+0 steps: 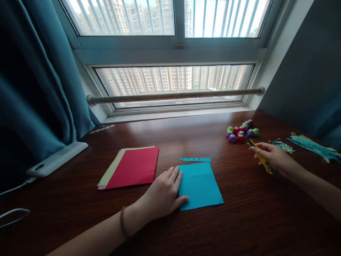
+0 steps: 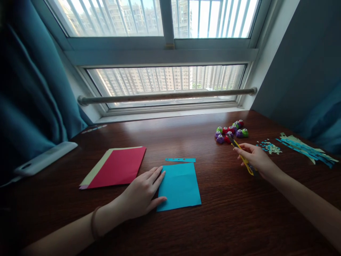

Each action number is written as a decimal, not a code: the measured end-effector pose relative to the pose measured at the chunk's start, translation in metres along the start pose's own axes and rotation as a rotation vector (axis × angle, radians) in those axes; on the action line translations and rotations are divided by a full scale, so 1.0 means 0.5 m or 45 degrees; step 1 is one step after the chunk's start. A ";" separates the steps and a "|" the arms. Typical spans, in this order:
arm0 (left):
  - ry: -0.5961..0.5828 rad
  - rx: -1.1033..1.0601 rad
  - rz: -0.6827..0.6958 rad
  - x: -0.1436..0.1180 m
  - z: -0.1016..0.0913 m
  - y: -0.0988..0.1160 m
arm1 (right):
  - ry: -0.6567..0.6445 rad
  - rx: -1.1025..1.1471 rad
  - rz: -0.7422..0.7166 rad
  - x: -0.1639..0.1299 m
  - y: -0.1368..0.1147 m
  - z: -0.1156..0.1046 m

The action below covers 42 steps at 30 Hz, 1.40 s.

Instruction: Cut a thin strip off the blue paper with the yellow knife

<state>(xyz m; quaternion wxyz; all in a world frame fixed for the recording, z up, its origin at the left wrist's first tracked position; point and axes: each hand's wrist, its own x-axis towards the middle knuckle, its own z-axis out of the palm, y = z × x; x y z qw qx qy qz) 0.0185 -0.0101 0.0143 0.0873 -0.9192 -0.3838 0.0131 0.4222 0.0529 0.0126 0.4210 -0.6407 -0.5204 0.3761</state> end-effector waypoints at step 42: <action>0.052 -0.145 -0.085 -0.001 -0.006 0.004 | 0.360 -1.236 -0.790 0.007 0.025 -0.026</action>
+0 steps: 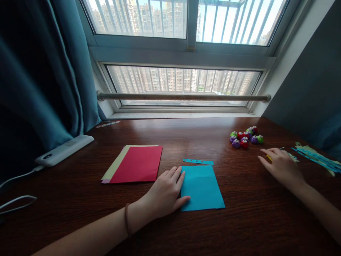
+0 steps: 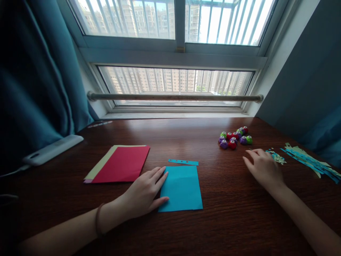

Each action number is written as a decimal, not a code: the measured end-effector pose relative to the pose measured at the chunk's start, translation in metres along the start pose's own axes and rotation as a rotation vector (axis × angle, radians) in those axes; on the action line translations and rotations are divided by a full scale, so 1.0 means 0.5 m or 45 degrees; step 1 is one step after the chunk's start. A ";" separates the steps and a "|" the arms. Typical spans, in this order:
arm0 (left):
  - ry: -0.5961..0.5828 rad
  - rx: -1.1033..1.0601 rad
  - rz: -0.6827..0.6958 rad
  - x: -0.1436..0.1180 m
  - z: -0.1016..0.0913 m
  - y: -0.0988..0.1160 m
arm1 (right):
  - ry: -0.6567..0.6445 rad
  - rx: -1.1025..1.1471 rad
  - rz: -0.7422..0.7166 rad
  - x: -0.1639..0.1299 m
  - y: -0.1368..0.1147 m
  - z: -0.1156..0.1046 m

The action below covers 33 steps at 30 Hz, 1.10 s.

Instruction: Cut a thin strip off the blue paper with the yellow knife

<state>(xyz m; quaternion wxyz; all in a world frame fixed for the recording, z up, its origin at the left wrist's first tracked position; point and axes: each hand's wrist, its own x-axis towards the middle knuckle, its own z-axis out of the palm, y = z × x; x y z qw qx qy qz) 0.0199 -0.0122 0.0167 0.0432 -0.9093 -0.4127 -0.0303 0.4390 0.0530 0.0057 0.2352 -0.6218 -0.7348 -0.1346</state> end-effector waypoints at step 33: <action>-0.027 -0.010 -0.049 0.002 -0.001 -0.002 | -0.462 0.889 -0.083 0.050 -0.260 0.109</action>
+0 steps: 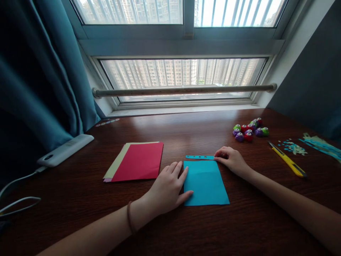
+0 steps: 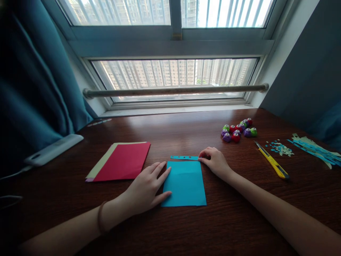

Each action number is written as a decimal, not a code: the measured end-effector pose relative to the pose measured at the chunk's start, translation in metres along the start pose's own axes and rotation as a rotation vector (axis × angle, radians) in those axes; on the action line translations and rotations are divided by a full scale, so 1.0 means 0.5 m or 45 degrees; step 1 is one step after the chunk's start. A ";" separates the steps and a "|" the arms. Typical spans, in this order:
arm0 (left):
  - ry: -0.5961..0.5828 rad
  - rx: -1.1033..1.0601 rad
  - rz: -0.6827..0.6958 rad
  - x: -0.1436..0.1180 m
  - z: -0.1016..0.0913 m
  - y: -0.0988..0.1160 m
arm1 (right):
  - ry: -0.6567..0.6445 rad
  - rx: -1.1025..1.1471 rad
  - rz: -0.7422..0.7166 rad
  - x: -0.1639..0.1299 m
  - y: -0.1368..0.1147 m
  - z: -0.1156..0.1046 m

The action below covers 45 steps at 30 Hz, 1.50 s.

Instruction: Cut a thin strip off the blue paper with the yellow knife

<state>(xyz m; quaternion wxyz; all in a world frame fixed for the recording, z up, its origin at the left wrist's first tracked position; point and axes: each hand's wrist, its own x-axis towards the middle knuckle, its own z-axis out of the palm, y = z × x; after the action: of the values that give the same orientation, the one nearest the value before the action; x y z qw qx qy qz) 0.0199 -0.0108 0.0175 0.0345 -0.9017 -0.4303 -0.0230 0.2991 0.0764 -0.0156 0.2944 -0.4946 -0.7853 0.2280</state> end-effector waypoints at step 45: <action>0.042 0.004 0.016 -0.001 0.003 -0.001 | 0.365 0.712 0.209 0.009 -0.022 -0.042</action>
<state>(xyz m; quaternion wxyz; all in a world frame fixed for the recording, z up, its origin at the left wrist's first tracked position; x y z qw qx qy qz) 0.0193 -0.0105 0.0159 0.0429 -0.9038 -0.4241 -0.0369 0.3050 0.0776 0.0077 0.5070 -0.4833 -0.6004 0.3858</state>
